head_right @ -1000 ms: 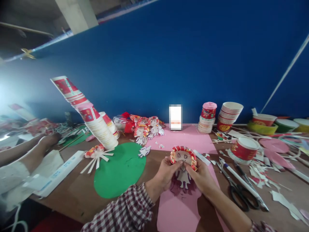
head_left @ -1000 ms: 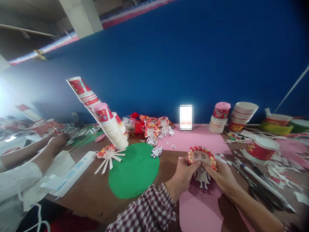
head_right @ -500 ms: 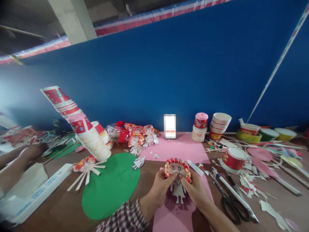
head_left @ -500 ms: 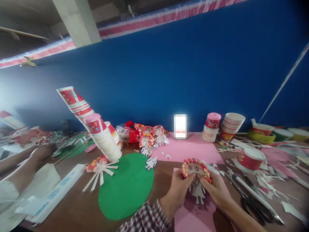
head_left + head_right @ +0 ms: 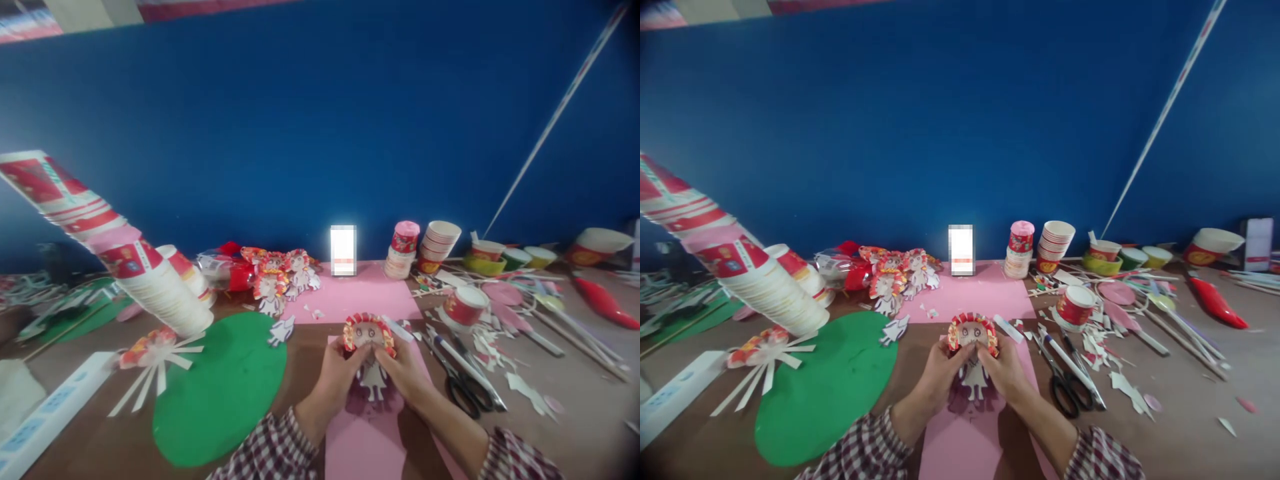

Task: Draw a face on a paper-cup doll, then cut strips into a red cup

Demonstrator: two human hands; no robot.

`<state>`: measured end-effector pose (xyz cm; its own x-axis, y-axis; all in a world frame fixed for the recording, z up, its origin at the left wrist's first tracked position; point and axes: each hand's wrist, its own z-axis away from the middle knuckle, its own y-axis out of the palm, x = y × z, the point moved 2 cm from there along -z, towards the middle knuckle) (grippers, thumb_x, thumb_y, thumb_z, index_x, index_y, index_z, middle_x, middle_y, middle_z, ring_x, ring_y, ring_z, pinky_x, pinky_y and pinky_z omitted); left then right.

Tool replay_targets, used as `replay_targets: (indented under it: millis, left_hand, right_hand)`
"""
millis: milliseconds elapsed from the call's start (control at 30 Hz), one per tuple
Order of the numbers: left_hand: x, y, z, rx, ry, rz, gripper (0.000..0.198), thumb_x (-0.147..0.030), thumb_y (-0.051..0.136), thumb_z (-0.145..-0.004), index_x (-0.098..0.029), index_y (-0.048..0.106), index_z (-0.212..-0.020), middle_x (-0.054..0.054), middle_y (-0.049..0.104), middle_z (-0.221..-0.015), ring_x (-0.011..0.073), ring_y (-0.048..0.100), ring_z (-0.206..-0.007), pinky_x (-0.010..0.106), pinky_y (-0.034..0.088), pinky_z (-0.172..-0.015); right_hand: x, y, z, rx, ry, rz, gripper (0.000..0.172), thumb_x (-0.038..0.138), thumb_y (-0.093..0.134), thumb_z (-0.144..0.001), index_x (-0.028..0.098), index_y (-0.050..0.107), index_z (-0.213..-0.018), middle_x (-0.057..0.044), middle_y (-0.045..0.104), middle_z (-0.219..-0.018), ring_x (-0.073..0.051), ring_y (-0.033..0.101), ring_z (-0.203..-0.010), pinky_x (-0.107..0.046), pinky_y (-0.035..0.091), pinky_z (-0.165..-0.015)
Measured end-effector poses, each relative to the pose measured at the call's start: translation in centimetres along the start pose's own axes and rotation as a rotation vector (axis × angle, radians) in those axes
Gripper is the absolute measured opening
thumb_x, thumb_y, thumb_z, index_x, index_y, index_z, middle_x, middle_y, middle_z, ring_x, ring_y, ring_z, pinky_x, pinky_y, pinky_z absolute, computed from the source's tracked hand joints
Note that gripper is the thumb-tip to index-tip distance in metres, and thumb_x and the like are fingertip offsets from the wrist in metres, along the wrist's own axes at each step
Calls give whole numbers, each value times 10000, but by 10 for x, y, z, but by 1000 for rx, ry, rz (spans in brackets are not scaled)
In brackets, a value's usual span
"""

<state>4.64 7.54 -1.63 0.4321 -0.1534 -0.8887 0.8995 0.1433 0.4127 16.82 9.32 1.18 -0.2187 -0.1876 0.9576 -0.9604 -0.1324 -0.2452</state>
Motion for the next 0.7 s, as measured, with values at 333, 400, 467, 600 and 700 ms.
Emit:
replay_targets:
  millis: [333, 400, 467, 600, 700]
  left_hand:
    - [-1, 2, 3, -38, -11, 12, 429, -393, 823, -536, -100, 700, -826, 80, 714, -772, 162, 629, -652, 275, 499, -667]
    - [1, 3, 2, -6, -30, 18, 461, -418, 821, -521, -100, 708, -834, 82, 712, -782, 163, 621, -655, 280, 496, -674]
    - [4, 1, 0, -15, -31, 6, 475, -450, 815, -508, -97, 713, -810, 83, 707, -777, 163, 612, -657, 283, 493, -683]
    - [14, -4, -5, -71, -46, 3, 533, -475, 824, -465, -95, 711, -822, 92, 700, -785, 173, 605, -660, 329, 501, -712]
    - [19, -5, -7, -48, -50, 26, 543, -479, 826, -460, -106, 710, -839, 97, 701, -802, 204, 620, -726, 358, 507, -756]
  right_hand:
    - [-1, -5, 1, 37, 50, -2, 193, 328, 555, -712, 182, 659, -784, -37, 686, -657, -207, 633, -614, -281, 541, -581]
    - [0, -6, 0, 38, 56, 4, 187, 343, 567, -684, 193, 658, -749, -30, 670, -593, -205, 616, -546, -280, 540, -535]
    - [0, -6, -2, 44, 65, 2, 168, 343, 598, -636, 208, 657, -716, -25, 659, -552, -206, 608, -511, -286, 554, -546]
    - [-17, -9, -3, 12, 139, 21, 252, 397, 649, -568, 214, 672, -740, -58, 717, -651, -263, 672, -597, -317, 581, -550]
    - [-36, -11, -4, 13, 118, 87, 286, 397, 675, -564, 230, 698, -795, -77, 743, -733, -297, 702, -692, -330, 592, -569]
